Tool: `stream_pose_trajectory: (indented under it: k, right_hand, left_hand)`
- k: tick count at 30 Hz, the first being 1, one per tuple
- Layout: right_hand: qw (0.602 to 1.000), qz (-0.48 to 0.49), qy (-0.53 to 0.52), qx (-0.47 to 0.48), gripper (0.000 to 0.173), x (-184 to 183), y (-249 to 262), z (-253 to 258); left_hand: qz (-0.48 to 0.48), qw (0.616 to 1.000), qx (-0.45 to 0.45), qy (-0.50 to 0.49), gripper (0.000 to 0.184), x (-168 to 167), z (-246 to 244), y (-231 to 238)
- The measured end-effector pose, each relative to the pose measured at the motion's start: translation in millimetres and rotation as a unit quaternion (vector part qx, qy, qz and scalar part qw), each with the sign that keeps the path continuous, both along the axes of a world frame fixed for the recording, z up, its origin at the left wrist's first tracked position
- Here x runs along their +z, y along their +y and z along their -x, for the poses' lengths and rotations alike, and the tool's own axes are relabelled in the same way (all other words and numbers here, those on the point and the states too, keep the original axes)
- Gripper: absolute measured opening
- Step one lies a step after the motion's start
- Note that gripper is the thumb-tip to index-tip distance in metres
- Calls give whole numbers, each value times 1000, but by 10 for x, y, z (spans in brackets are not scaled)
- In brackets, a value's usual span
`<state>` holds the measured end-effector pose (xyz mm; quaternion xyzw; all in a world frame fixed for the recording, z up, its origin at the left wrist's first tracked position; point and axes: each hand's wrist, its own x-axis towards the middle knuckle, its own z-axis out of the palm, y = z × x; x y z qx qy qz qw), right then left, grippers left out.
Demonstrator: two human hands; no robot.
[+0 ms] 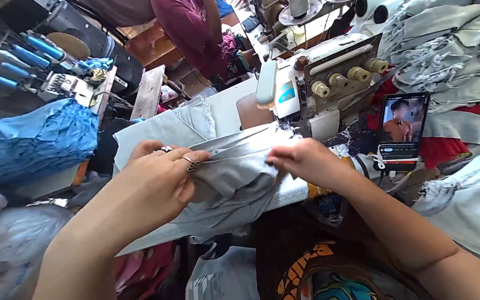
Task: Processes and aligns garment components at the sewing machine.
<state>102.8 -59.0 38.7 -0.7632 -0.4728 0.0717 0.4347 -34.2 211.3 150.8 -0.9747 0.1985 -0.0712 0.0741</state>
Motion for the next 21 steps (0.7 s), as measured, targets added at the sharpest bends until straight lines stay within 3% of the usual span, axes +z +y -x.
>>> stream_pose_trajectory:
  k: [3, 6, 8, 11, 17, 21]
  right_hand:
    - [992, -24, -112, -57, 16, 23, 304, 40]
    - [997, 23, -52, 51, 25, 191, 431, 209]
    - [994, -26, -9, 105, 25, 284, 397, 236]
    - [990, -93, -6, 104, 15, 240, 281, 68]
    - [996, -55, -73, 1, 10, -169, 56, -467]
    - [993, -70, -85, -31, 8, -150, 85, -463]
  left_hand:
    - [-20, 999, 6, -26, 43, 84, -85, -116]
    - [-59, 998, 1, -39, 50, 116, -134, -158]
    - [-71, 996, -7, -46, 48, 98, -122, -122]
    - [-67, 996, -12, -56, 46, 75, -66, -73]
    - [124, 989, -69, -34, 49, 165, 68, 62]
    - [150, 982, -109, -25, 50, 301, 108, -219]
